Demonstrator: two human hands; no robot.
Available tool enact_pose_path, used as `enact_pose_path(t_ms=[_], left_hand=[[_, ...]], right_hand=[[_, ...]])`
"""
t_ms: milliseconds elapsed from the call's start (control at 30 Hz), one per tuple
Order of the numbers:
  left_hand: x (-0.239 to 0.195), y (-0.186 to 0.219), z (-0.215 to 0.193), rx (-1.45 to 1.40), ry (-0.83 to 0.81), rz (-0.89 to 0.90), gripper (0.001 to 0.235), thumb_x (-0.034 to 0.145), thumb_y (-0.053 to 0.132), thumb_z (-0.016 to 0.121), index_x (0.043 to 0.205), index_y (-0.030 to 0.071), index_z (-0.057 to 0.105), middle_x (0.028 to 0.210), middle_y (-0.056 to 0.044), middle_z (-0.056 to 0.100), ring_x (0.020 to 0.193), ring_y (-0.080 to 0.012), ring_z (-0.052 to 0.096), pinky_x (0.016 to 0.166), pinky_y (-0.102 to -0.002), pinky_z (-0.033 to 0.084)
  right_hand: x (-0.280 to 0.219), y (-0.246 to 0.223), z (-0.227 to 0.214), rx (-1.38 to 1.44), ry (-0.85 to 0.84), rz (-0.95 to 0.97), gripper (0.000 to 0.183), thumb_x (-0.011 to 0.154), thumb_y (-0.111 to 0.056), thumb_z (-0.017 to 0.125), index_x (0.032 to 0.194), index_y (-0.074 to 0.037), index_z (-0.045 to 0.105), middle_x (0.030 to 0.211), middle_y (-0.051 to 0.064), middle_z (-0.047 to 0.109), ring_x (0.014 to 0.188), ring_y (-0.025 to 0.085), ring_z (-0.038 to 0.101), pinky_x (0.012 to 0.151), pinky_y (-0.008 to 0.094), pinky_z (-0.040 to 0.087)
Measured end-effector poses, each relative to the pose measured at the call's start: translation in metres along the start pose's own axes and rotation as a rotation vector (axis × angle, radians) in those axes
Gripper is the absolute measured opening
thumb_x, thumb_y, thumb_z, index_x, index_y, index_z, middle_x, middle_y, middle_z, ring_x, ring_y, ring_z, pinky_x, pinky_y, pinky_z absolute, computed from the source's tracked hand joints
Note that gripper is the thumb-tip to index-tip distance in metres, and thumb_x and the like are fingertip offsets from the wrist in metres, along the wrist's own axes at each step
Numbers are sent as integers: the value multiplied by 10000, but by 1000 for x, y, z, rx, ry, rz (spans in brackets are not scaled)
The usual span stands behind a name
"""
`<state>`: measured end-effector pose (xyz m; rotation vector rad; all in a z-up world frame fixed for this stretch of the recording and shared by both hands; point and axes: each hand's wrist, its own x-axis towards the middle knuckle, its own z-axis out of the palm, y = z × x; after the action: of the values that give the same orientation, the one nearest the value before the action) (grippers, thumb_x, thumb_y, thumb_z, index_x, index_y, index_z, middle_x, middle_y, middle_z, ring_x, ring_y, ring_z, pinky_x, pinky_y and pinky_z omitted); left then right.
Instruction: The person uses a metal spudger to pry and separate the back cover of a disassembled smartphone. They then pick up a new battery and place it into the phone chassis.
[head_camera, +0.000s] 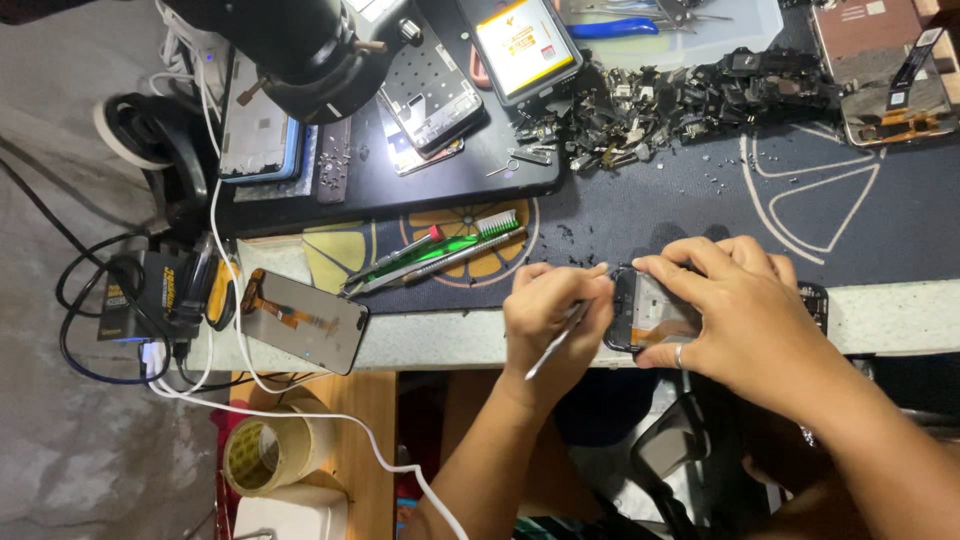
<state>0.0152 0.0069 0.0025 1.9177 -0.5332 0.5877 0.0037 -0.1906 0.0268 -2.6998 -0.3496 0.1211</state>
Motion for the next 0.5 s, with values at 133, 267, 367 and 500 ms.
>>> enact_pose_path(t_ms=[133, 267, 367, 500], left_hand=[[-10, 0, -3, 22, -62, 28, 184, 857, 2, 770, 879, 90, 609, 958, -50, 748, 873, -218, 727, 877, -369, 487], [-12, -1, -3, 98, -79, 83, 185, 858, 1, 758, 867, 88, 595, 965, -49, 740, 877, -230, 717, 885, -387, 494], [-11, 0, 0, 123, -98, 104, 181, 864, 1, 753, 867, 79, 590, 979, -62, 735, 870, -249, 703, 886, -396, 498], [-11, 2, 0, 132, -96, 109, 186, 874, -2, 744, 863, 74, 575, 968, -60, 727, 855, -261, 694, 876, -397, 497]], right_hand=[[2, 10, -1, 1, 18, -108, 915, 508, -566, 897, 1328, -224, 675, 1229, -23, 618, 1155, 267, 510, 1007, 469, 346], [5, 10, 0, -4, 21, -126, 912, 502, -557, 896, 1322, -218, 683, 1234, -13, 620, 1152, 272, 508, 1013, 475, 342], [4, 11, 0, 11, 1, -98, 914, 511, -549, 911, 1331, -217, 677, 1213, -9, 619, 1138, 271, 507, 1000, 473, 341], [5, 10, 0, 2, -19, -66, 926, 500, -551, 914, 1334, -228, 677, 1216, -20, 620, 1145, 262, 505, 1000, 471, 340]])
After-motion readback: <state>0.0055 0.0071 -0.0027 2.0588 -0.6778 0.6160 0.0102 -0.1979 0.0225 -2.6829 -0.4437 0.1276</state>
